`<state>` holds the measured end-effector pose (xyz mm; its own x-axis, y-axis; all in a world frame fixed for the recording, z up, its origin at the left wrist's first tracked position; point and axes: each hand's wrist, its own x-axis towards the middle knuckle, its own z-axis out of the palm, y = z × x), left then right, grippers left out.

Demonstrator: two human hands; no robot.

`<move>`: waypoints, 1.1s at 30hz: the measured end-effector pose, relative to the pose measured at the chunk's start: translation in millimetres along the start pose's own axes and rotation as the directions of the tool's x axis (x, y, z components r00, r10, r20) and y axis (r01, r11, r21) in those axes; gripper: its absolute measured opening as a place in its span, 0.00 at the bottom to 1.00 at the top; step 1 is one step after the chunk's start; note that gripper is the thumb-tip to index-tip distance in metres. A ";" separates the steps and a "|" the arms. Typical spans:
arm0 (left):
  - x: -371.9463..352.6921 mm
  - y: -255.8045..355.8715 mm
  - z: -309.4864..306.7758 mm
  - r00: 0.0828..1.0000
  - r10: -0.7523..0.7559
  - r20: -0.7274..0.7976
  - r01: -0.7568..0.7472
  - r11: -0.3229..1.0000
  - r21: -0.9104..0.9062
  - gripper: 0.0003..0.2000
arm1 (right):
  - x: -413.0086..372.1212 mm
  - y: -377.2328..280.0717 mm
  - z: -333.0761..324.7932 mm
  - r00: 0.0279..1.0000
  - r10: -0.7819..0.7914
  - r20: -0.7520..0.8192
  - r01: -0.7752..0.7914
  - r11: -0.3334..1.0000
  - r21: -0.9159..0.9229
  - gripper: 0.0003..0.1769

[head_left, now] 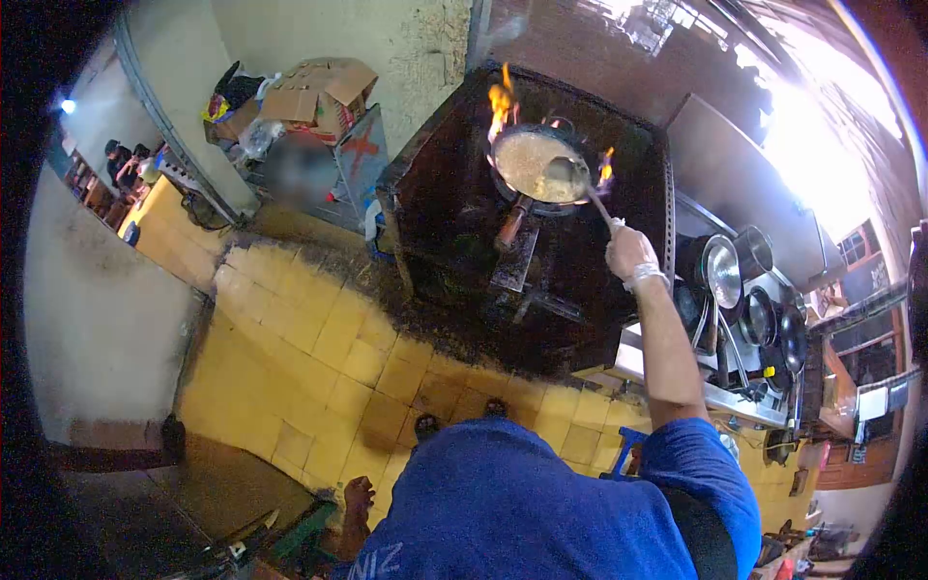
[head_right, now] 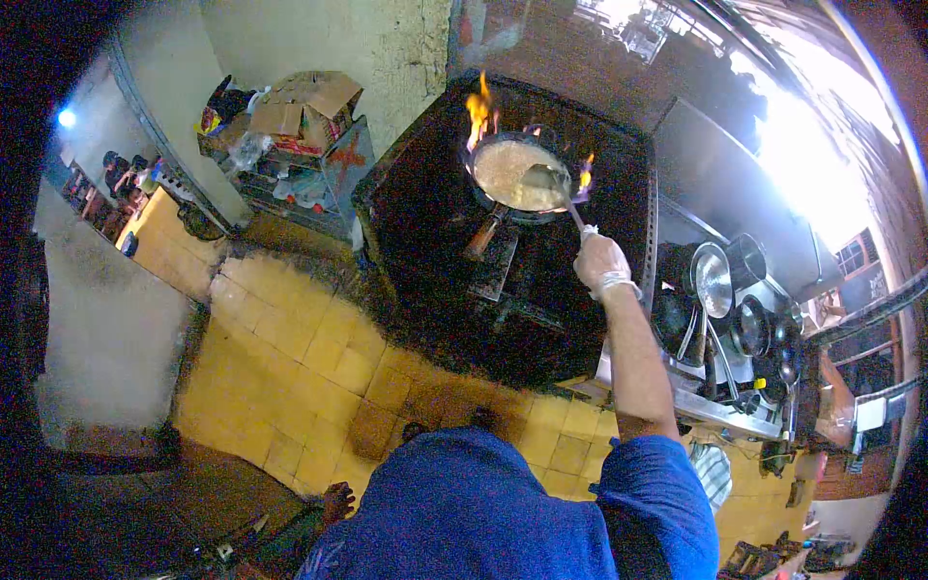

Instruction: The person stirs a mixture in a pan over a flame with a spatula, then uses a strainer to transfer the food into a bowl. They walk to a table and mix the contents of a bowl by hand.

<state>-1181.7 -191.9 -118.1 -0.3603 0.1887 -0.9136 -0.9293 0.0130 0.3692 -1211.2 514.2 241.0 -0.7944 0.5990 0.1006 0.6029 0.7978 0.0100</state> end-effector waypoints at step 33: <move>-21.0 -0.2 23.9 0.950 0.204 -0.236 -0.135 0.951 0.277 0.11 | 51.6 2.8 56.8 0.999 0.034 -0.003 -0.033 0.983 0.179 0.19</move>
<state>-1172.0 -172.5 -94.9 -0.5508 -0.0494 -0.8331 -0.8127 0.2591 0.5219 -1254.8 551.2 189.7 -0.7729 0.6259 0.1042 0.6060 0.7768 -0.1714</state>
